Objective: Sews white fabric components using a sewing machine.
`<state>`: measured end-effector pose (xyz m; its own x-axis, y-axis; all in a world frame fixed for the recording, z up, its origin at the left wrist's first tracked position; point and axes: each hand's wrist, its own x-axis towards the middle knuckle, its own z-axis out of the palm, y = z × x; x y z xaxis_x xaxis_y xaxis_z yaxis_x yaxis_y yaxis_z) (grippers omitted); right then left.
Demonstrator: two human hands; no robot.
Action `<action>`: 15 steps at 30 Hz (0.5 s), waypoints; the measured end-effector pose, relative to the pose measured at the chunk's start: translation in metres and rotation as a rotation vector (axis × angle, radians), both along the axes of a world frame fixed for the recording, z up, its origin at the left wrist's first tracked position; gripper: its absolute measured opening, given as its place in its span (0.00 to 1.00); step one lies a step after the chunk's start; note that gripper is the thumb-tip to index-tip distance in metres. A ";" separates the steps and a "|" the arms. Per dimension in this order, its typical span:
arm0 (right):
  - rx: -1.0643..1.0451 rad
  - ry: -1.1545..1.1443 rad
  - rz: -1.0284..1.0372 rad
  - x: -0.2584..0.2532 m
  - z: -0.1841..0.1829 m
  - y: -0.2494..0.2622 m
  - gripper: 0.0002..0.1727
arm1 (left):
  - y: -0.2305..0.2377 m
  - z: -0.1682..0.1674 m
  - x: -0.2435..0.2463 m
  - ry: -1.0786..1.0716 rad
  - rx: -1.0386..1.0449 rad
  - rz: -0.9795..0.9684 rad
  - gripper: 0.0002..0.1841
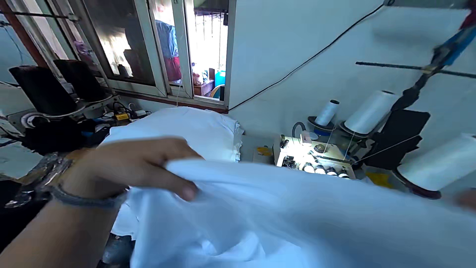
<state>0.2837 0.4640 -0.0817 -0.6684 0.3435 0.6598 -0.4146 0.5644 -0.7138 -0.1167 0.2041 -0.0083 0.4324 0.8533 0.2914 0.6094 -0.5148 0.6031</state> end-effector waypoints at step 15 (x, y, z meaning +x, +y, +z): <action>-0.171 0.284 -0.036 -0.106 0.099 -0.108 0.07 | 0.025 0.110 -0.093 0.366 0.659 1.216 0.18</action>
